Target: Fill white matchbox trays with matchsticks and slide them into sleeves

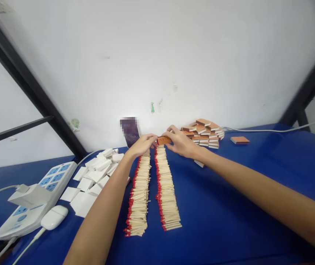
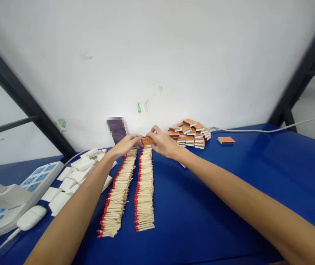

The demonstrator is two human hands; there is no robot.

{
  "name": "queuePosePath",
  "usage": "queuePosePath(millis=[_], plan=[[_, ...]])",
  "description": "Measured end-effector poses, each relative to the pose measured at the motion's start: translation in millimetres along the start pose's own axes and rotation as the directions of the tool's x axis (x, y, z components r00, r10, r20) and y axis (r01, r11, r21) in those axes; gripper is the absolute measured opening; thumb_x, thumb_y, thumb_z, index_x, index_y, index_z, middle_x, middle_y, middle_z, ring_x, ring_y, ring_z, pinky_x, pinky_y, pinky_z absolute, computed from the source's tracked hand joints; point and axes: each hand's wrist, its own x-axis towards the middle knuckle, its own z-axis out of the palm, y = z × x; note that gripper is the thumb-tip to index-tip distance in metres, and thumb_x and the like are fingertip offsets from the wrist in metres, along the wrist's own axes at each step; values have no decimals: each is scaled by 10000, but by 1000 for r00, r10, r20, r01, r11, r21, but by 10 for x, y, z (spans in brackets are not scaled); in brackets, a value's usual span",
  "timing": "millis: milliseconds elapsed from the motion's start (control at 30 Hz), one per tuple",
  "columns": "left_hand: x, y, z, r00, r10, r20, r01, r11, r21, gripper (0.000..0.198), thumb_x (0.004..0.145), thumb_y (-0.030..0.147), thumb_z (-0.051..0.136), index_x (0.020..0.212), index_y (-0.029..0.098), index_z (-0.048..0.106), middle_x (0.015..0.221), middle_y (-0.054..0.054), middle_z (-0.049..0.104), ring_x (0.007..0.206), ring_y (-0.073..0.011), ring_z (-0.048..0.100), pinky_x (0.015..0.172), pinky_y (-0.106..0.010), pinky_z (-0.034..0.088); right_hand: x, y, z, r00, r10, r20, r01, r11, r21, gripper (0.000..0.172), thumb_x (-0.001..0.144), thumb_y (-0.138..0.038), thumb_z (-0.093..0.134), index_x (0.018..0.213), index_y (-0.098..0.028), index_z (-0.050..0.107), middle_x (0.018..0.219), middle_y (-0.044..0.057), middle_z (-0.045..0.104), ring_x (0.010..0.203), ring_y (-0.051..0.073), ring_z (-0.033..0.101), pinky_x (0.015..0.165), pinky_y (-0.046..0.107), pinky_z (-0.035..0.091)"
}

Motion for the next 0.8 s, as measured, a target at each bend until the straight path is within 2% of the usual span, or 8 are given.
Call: queuePosePath(millis=[100,167,300,367,533,700,800], plan=[[63,-113,7,999,33,31,-33,999,-11,332,1012,466,599,1039,143,674,1001,-52,697,913,-219,682,879,-439,560,14,27,47,1000,25,19,-25,1000,-16,344,860,-112,602,1198,-177,608,1189,111,512,890,203,583,825,335,503],[81,-151,-9,997,65,37,-64,998,-11,317,1010,450,609,1041,142,680,1038,-58,701,975,-236,680,924,-463,546,38,37,26,998,45,37,-46,999,11,377,880,-180,637,1254,-182,589,1210,117,520,917,210,597,845,339,502],[93,-185,-32,992,123,33,-123,992,12,285,994,417,642,1063,146,698,1108,-68,711,1084,-263,663,1009,-503,503,120,94,-92,973,55,226,-78,993,93,319,983,-365,558,1243,-182,591,1158,116,619,1050,234,614,943,356,468],[99,-216,-24,991,132,25,-133,990,37,279,981,411,662,1057,147,706,1114,-67,714,1102,-272,657,1026,-509,492,156,132,-141,947,47,318,-82,992,99,259,1001,-330,514,1189,-180,610,1123,112,662,1049,235,621,936,349,459],[111,-316,5,992,122,29,-124,989,85,258,974,392,678,1057,148,699,1111,-66,712,1066,-260,670,1004,-505,510,226,133,-204,887,91,453,-123,992,41,206,977,-286,531,1121,-173,625,1048,118,707,933,249,642,809,329,453],[82,-356,-6,992,120,37,-123,987,99,267,977,402,674,1069,154,706,1115,-66,721,1070,-258,675,1018,-506,501,297,55,-252,847,138,513,-165,986,7,209,988,-317,528,1137,-195,611,1063,100,722,918,225,651,751,284,440],[71,-362,-5,992,114,54,-119,987,103,291,972,426,676,1069,155,716,1091,-63,736,1054,-257,686,1011,-501,504,312,32,-258,830,152,537,-168,986,-20,189,985,-277,522,1123,-195,621,1026,94,724,894,218,646,735,276,431]])
